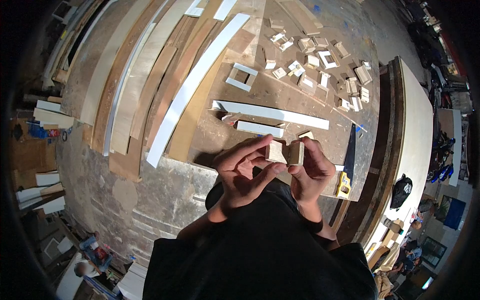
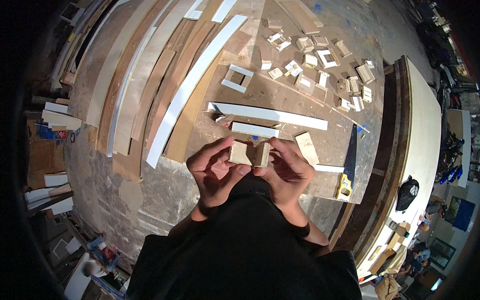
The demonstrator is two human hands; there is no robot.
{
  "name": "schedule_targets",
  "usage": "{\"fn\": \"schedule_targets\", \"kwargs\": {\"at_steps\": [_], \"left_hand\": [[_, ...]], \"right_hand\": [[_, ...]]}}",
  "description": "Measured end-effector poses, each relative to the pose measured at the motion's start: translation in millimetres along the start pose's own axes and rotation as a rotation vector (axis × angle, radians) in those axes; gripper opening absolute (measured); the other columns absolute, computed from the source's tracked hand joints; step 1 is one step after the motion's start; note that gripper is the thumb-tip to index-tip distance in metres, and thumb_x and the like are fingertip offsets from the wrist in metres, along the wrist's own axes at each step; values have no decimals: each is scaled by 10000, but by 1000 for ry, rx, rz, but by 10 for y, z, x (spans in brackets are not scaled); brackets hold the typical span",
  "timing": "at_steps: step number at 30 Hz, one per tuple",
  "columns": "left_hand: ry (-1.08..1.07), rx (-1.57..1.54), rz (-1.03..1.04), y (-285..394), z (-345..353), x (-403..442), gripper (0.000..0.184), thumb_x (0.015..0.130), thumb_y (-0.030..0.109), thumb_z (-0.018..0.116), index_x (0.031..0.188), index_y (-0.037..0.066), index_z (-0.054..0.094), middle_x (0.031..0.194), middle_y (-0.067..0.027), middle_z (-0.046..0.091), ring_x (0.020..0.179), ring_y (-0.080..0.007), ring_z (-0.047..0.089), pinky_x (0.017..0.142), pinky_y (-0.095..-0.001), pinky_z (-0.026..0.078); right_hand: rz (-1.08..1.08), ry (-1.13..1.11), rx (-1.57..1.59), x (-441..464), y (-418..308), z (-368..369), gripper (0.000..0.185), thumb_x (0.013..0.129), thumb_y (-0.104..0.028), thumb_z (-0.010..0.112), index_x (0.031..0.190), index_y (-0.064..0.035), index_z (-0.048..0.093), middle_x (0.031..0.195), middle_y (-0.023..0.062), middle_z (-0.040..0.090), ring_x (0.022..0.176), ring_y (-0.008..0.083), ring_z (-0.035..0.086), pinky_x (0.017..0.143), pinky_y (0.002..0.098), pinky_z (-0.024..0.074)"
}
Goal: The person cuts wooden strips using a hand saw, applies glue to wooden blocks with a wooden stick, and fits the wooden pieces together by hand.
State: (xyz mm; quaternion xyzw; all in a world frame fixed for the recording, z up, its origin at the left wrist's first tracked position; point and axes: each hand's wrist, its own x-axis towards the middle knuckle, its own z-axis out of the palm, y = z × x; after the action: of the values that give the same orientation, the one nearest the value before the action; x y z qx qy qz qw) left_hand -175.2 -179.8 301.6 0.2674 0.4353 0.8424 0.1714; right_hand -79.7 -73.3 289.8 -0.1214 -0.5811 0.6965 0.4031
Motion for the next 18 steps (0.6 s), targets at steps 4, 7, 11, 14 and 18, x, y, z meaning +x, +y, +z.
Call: {"fn": "schedule_targets", "kwargs": {"at_steps": [4, 7, 11, 14, 18], "left_hand": [[-17, 5, 65, 44, -21, 64, 498, 835, -12, 756, 1289, -83, 562, 1195, -224, 641, 1072, -250, 678, 890, -360, 605], [-58, 34, 93, 6, -58, 30, 498, 827, 13, 772, 1266, -98, 565, 1170, -227, 647, 1082, -269, 677, 886, -371, 609], [-60, 40, 99, 31, -11, 23, 472, 812, 31, 796, 1208, -111, 584, 1149, -220, 655, 1062, -276, 685, 884, -372, 610], [-95, 37, 77, 22, -56, 9, 450, 803, 9, 796, 1183, -116, 590, 1142, -221, 653, 1049, -274, 690, 880, -365, 611], [-158, 42, -81, 93, -45, 38, 417, 791, -7, 793, 1144, -102, 593, 1159, -198, 648, 1064, -227, 669, 929, -380, 571]], "right_hand": [[-50, -49, -3, -4, 72, -56, 620, 702, -90, 888, 1258, 23, 636, 1200, 203, 649, 1091, 265, 649, 924, 364, 548], [41, -23, 73, 25, -20, -3, 607, 686, -132, 902, 1217, 33, 659, 1180, 208, 665, 1080, 274, 654, 927, 376, 540], [37, -104, 9, 47, 7, -68, 544, 693, -141, 897, 1166, 32, 689, 1164, 197, 674, 1069, 274, 658, 927, 385, 536], [38, -114, 60, 1, 79, -111, 478, 705, -145, 891, 1115, 27, 715, 1162, 188, 675, 1058, 271, 662, 923, 380, 537], [54, -72, 125, -26, 96, -95, 449, 720, -151, 882, 1105, 16, 723, 1171, 180, 676, 1059, 276, 664, 928, 378, 534]]}}
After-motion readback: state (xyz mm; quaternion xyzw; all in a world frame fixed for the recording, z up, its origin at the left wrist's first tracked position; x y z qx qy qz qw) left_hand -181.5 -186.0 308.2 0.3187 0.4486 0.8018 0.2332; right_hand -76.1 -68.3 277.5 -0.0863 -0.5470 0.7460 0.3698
